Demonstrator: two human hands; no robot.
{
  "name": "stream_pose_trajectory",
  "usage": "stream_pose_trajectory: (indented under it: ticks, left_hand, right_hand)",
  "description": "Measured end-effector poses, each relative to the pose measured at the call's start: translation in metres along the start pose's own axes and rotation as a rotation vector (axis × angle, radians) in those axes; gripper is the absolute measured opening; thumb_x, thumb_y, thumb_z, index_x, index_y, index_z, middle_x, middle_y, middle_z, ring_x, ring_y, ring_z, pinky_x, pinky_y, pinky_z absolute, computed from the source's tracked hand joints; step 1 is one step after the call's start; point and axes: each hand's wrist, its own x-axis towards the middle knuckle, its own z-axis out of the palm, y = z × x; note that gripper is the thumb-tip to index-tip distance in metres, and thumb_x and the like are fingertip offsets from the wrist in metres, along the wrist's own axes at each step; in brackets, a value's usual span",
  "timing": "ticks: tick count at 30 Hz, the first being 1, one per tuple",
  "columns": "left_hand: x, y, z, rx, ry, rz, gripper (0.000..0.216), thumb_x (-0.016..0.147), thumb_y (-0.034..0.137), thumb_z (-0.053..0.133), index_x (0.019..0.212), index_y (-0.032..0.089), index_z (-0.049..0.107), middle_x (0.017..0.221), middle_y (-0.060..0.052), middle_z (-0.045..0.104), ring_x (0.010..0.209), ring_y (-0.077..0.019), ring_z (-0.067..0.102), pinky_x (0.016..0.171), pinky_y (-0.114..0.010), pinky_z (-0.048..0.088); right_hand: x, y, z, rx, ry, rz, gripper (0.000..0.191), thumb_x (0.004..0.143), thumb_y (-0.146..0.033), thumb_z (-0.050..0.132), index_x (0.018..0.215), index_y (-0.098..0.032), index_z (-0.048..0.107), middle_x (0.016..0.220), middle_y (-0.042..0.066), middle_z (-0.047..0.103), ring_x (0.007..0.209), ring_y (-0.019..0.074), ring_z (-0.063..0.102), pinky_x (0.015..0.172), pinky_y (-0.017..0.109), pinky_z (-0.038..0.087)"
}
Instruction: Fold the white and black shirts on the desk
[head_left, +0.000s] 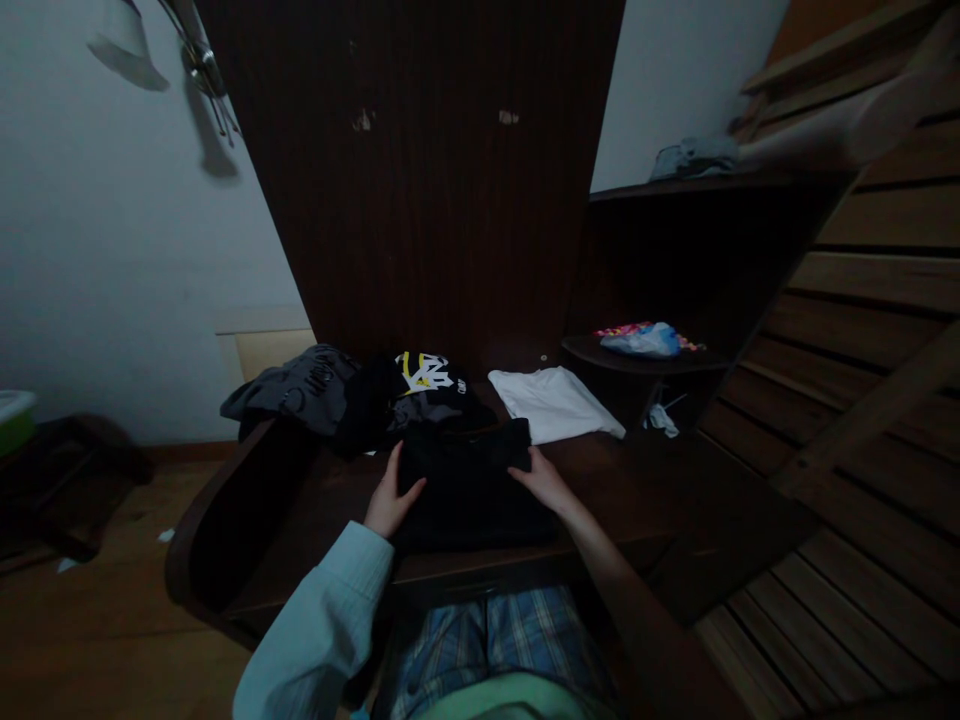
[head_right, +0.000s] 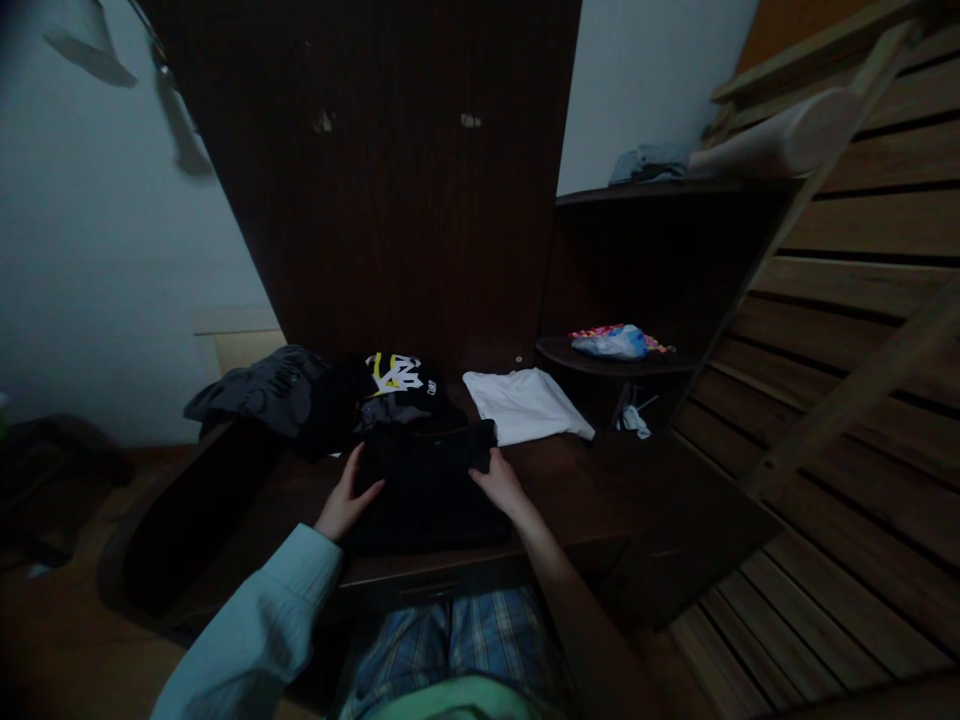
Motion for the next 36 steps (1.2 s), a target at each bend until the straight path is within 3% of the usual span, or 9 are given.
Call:
stream_pose_trajectory:
  ticks: [3, 6, 9, 13, 16, 21, 26, 31, 36]
  left_hand:
    - [-0.004, 0.005, 0.002, -0.106, -0.086, 0.018, 0.068, 0.063, 0.029, 0.059, 0.127, 0.018, 0.036, 0.133, -0.008, 0.040, 0.122, -0.0223, 0.035, 0.101, -0.036, 0.028]
    - [-0.006, 0.013, 0.002, -0.162, -0.175, -0.077, 0.053, 0.064, 0.029, 0.057, 0.115, 0.017, 0.050, 0.118, -0.008, 0.054, 0.112, -0.0245, 0.047, 0.096, -0.039, 0.035]
    - [-0.006, 0.029, 0.007, -0.067, -0.058, 0.011, 0.039, 0.065, 0.026, 0.056, 0.103, 0.019, 0.059, 0.109, -0.006, 0.059, 0.112, -0.0241, 0.046, 0.099, -0.041, 0.031]
    - [0.011, 0.061, 0.030, 0.014, 0.034, 0.225, 0.038, 0.071, 0.021, 0.051, 0.109, 0.022, 0.056, 0.117, -0.004, 0.052, 0.117, -0.0212, 0.041, 0.103, -0.039, 0.025]
    - [0.042, 0.086, 0.064, 0.006, -0.020, 0.262, 0.041, 0.071, 0.015, 0.051, 0.112, 0.020, 0.054, 0.119, -0.006, 0.050, 0.117, -0.0222, 0.041, 0.104, -0.039, 0.024]
    - [0.092, 0.112, 0.140, -0.048, -0.146, 0.259, 0.051, 0.068, 0.003, 0.048, 0.119, 0.012, 0.048, 0.131, -0.012, 0.037, 0.122, -0.0221, 0.035, 0.105, -0.032, 0.022]
    - [0.115, 0.115, 0.186, -0.061, -0.161, 0.226, 0.057, 0.066, -0.001, 0.047, 0.122, 0.010, 0.044, 0.133, -0.013, 0.034, 0.124, -0.0228, 0.032, 0.105, -0.032, 0.022]
    - [0.127, 0.103, 0.194, -0.057, -0.163, 0.206, 0.058, 0.066, 0.000, 0.048, 0.123, 0.008, 0.042, 0.134, -0.015, 0.033, 0.125, -0.0241, 0.030, 0.106, -0.033, 0.021]
    - [0.129, 0.086, 0.200, -0.055, -0.199, 0.160, 0.064, 0.068, 0.012, 0.056, 0.129, 0.008, 0.034, 0.137, -0.017, 0.028, 0.125, -0.0246, 0.029, 0.105, -0.032, 0.020]
  right_hand:
    - [0.000, 0.008, 0.009, 0.312, -0.003, -0.019, 0.064, 0.063, -0.028, 0.060, 0.121, -0.015, 0.037, 0.114, 0.011, 0.056, 0.103, 0.0205, 0.053, 0.088, 0.034, 0.040]
    - [0.002, 0.011, 0.011, 0.427, 0.029, -0.094, 0.086, 0.056, -0.024, 0.065, 0.131, -0.019, 0.024, 0.132, 0.011, 0.039, 0.118, 0.0211, 0.039, 0.100, 0.037, 0.028]
    - [0.007, 0.006, -0.007, 0.371, 0.038, -0.211, 0.084, 0.056, -0.024, 0.065, 0.131, -0.023, 0.026, 0.138, 0.007, 0.030, 0.126, 0.0210, 0.027, 0.104, 0.037, 0.019]
    - [0.024, -0.012, -0.066, 0.095, 0.058, -0.377, 0.055, 0.068, -0.025, 0.058, 0.121, -0.024, 0.043, 0.127, 0.005, 0.045, 0.120, 0.0206, 0.038, 0.102, 0.039, 0.025]
    - [0.048, -0.027, -0.117, -0.219, 0.120, -0.417, 0.048, 0.070, -0.018, 0.057, 0.116, -0.023, 0.048, 0.118, 0.006, 0.052, 0.110, 0.0210, 0.047, 0.096, 0.038, 0.034]
    - [0.089, -0.039, -0.165, -0.782, 0.258, -0.243, 0.044, 0.073, -0.013, 0.054, 0.117, -0.016, 0.048, 0.113, 0.013, 0.051, 0.101, 0.0250, 0.052, 0.085, 0.035, 0.040]
    - [0.108, -0.028, -0.171, -1.010, 0.316, -0.154, 0.046, 0.078, -0.015, 0.046, 0.124, -0.017, 0.040, 0.117, 0.015, 0.046, 0.091, 0.0248, 0.056, 0.073, 0.031, 0.044]
    - [0.112, -0.012, -0.158, -1.065, 0.349, -0.165, 0.047, 0.080, -0.012, 0.038, 0.127, -0.019, 0.035, 0.117, 0.014, 0.044, 0.086, 0.0216, 0.057, 0.068, 0.029, 0.043]
    - [0.117, -0.004, -0.144, -1.132, 0.364, -0.177, 0.055, 0.075, -0.004, 0.036, 0.129, -0.016, 0.031, 0.115, 0.016, 0.044, 0.090, 0.0210, 0.053, 0.068, 0.028, 0.042]
